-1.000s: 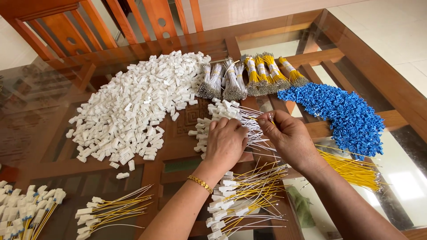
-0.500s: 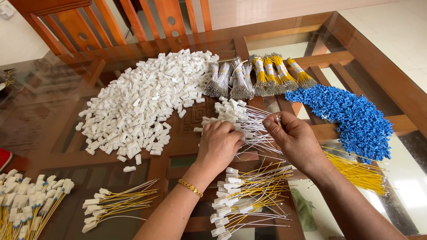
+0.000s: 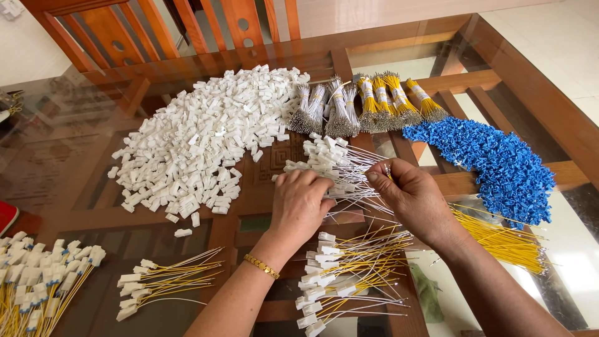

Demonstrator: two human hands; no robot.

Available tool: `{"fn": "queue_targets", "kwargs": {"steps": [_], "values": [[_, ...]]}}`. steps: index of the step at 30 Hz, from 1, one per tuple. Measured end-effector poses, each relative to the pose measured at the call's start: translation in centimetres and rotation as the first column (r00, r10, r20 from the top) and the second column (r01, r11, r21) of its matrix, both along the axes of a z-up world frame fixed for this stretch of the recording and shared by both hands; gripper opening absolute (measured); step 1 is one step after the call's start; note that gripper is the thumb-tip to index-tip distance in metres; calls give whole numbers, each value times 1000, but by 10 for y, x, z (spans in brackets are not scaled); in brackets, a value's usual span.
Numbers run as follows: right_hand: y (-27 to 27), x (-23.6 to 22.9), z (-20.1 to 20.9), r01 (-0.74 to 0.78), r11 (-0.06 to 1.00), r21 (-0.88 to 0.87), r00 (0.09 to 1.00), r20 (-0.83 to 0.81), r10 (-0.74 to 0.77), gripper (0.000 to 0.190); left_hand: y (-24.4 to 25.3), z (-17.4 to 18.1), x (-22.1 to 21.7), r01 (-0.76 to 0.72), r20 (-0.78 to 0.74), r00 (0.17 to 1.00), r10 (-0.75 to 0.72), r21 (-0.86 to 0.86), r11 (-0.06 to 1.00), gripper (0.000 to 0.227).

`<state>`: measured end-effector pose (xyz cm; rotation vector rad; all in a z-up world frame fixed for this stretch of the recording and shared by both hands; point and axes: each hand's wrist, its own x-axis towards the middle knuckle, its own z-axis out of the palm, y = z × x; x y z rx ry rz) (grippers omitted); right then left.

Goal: Assembling small white plastic connectors onto yellow electrical wires and sorting them into piles.

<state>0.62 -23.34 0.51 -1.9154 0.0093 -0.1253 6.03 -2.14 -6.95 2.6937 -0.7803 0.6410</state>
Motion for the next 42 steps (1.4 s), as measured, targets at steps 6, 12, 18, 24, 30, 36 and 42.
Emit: {"fn": "queue_targets", "kwargs": {"steps": [6, 12, 18, 24, 30, 36, 42], "values": [[3, -2, -4, -51, 999, -13, 998, 34, 51, 8, 16, -6, -4, -71, -12, 997, 71, 25, 997, 24], [9, -5, -13, -76, 997, -14, 992, 97, 77, 6, 14, 26, -20, 3, -165, 985, -56, -305, 952, 13], [16, -16, -11, -139, 989, -42, 975, 167, 144, 11, 17, 39, -55, -235, -476, 721, -503, -852, 468, 21], [20, -20, -9, -61, 983, -175, 987, 134, 85, 8, 22, 23, -51, -295, -458, 642, -615, -888, 353, 27], [19, -21, 4, -81, 918, -388, 962, 212, 174, 7, 28, 40, -54, -303, -467, 555, -688, -884, 356, 21], [21, -22, 8, -127, 897, -423, 969, 141, 204, 5, 26, 43, -59, -295, -483, 522, -703, -876, 383, 18], [18, -22, 13, -103, 901, -422, 978, 122, 169, 2, 29, 38, -54, -357, -468, 477, -744, -877, 322, 22]]}}
